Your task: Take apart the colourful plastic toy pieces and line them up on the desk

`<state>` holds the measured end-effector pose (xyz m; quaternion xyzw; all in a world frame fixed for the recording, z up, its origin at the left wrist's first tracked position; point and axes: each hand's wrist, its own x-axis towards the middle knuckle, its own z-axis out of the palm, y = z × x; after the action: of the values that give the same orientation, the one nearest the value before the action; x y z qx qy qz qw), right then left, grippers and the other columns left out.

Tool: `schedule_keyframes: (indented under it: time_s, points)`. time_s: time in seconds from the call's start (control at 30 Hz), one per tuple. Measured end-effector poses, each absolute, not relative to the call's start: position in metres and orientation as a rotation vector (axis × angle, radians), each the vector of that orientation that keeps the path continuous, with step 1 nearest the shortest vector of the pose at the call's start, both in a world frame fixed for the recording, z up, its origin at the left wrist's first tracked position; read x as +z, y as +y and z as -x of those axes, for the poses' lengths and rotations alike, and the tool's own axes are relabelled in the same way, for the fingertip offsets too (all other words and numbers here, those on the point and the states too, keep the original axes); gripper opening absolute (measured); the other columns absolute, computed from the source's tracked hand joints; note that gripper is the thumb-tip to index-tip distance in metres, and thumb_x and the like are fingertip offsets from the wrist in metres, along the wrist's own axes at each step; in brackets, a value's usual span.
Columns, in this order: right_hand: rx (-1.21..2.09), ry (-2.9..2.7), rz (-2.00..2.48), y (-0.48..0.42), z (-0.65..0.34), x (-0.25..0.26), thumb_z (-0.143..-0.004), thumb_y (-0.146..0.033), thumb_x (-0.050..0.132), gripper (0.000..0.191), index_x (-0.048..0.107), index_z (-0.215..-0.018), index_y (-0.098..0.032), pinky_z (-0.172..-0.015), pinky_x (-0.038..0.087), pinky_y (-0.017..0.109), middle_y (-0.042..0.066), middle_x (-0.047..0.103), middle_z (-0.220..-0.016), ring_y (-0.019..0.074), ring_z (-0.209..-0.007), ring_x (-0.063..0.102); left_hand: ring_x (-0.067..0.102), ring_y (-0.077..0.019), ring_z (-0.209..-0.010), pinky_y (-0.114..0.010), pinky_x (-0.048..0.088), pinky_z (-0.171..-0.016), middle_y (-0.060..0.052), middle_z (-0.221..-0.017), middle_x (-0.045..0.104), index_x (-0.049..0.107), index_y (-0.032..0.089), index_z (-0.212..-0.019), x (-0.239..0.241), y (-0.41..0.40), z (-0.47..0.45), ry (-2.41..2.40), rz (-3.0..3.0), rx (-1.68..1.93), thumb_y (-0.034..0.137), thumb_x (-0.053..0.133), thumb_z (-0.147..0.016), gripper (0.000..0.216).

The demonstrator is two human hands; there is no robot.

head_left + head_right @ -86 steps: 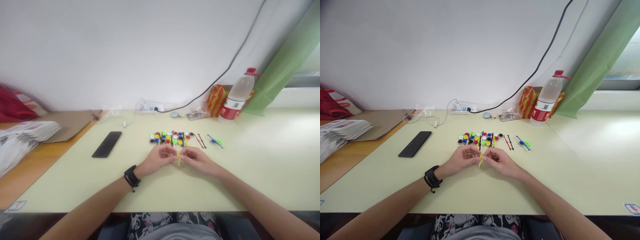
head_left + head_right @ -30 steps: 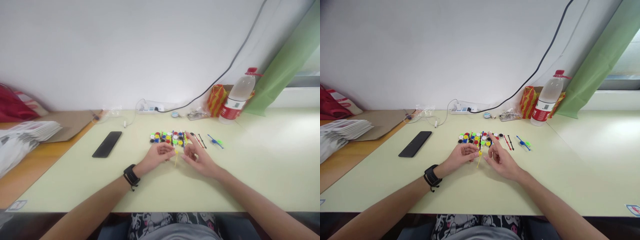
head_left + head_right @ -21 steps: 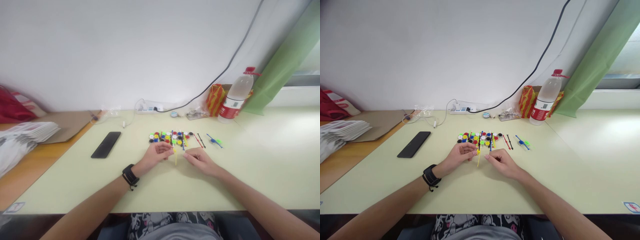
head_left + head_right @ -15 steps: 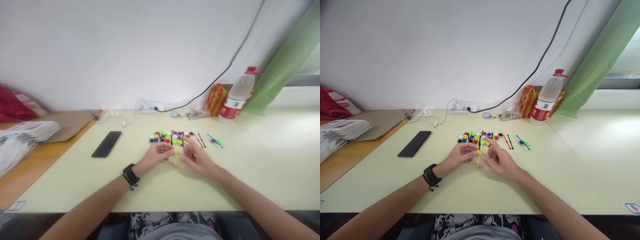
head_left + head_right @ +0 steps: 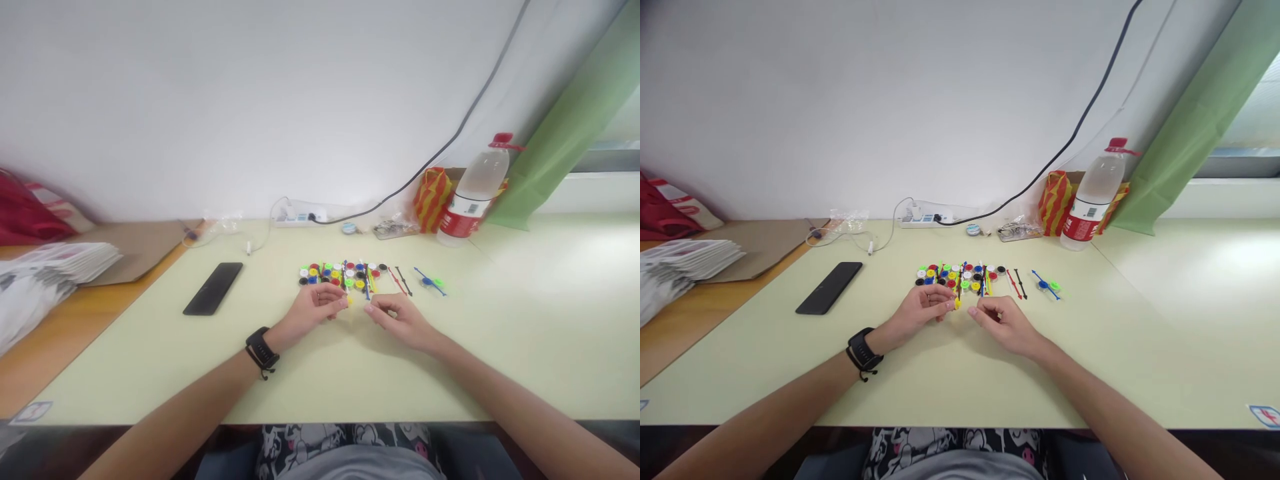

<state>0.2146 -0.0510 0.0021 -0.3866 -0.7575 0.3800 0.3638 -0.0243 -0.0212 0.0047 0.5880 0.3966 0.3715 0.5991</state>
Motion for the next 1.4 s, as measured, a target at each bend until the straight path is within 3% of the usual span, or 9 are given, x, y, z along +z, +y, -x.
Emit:
schedule_keyframes:
  time_s: [0.2,0.57,0.67,0.87,0.97,1.03,1.1,1.2,1.4]
  points:
    - [1.005,-1.993,1.019,-0.052,-0.211,0.0,-0.099,-0.045,0.058,0.03,0.06,-0.082,-0.019,-0.055,0.033,0.026,-0.002,0.049,-0.067,0.0126,-0.061,0.041,0.066,-0.0134,-0.074,-0.024,0.053,-0.065,-0.007,-0.09,0.074,0.074,0.016,-0.105,0.001,-0.022,0.025,0.881,-1.425,0.791,0.043,0.084,-0.08,0.038]
    - [0.976,-2.017,1.003,-0.051,-0.211,-0.002,-0.101,-0.048,0.054,0.032,0.061,-0.088,-0.019,-0.053,0.033,0.025,-0.004,0.047,-0.064,0.0121,-0.058,0.039,0.071,-0.0183,-0.087,-0.027,0.055,-0.072,-0.01,-0.098,0.076,0.075,0.017,-0.11,0.002,-0.023,0.025,0.812,-1.469,0.732,0.044,0.083,-0.082,0.04]
    - [0.877,-2.011,0.977,-0.051,-0.214,-0.005,-0.101,-0.042,0.055,0.023,0.062,-0.106,-0.02,-0.053,0.034,0.026,-0.005,0.047,-0.065,0.012,-0.057,0.039,0.07,-0.0174,-0.085,-0.026,0.055,-0.069,-0.01,-0.097,0.075,0.075,0.017,-0.11,0.003,-0.024,0.025,0.851,-1.447,0.727,0.046,0.083,-0.081,0.041]
    - [0.674,-1.949,0.965,-0.05,-0.219,-0.017,-0.101,-0.034,0.055,0.07,0.02,-0.161,-0.032,-0.054,0.039,0.025,0.0,0.055,-0.094,0.011,-0.058,0.044,0.066,-0.0142,-0.078,-0.025,0.051,-0.067,-0.007,-0.095,0.074,0.075,0.017,-0.106,0.004,-0.022,0.024,0.924,-1.386,0.781,0.046,0.086,-0.077,0.043]
    - [0.66,-1.98,0.953,-0.05,-0.219,-0.015,-0.1,-0.039,0.056,0.052,0.041,-0.149,-0.028,-0.057,0.041,0.026,0.002,0.056,-0.099,0.0109,-0.06,0.045,0.067,-0.0144,-0.079,-0.024,0.05,-0.067,-0.008,-0.097,0.075,0.075,0.017,-0.107,0.004,-0.021,0.025,0.942,-1.392,0.781,0.045,0.086,-0.078,0.042]
    - [0.726,-2.04,0.967,-0.05,-0.219,-0.01,-0.102,-0.045,0.052,0.026,0.064,-0.103,-0.021,-0.057,0.037,0.027,0.0,0.052,-0.079,0.0116,-0.058,0.041,0.068,-0.0158,-0.084,-0.024,0.05,-0.068,-0.009,-0.098,0.076,0.075,0.017,-0.106,0.003,-0.021,0.025,0.937,-1.398,0.785,0.046,0.085,-0.079,0.041]
    - [0.828,-2.071,0.968,-0.049,-0.219,-0.005,-0.105,-0.049,0.044,0.051,0.045,-0.062,-0.02,-0.054,0.03,0.029,-0.003,0.035,-0.061,0.0116,-0.054,0.032,0.069,-0.0175,-0.088,-0.024,0.05,-0.069,-0.009,-0.099,0.076,0.075,0.017,-0.106,0.003,-0.021,0.025,0.934,-1.399,0.793,0.046,0.085,-0.079,0.041]
    - [0.894,-1.992,0.966,-0.048,-0.219,0.001,-0.105,-0.052,0.043,0.058,0.025,-0.059,-0.022,-0.053,0.026,0.029,-0.004,0.024,-0.058,0.0113,-0.054,0.026,0.07,-0.0186,-0.089,-0.024,0.05,-0.067,-0.01,-0.101,0.076,0.074,0.017,-0.106,0.003,-0.021,0.025,0.952,-1.406,0.793,0.048,0.084,-0.079,0.042]
    - [0.947,-1.946,1.008,-0.049,-0.215,0.001,-0.099,-0.052,0.056,0.04,0.052,-0.074,-0.021,-0.052,0.033,0.026,-0.002,0.045,-0.064,0.0126,-0.059,0.039,0.069,-0.0177,-0.086,-0.025,0.051,-0.069,-0.009,-0.1,0.075,0.075,0.017,-0.107,0.003,-0.022,0.024,0.938,-1.427,0.798,0.048,0.084,-0.08,0.042]
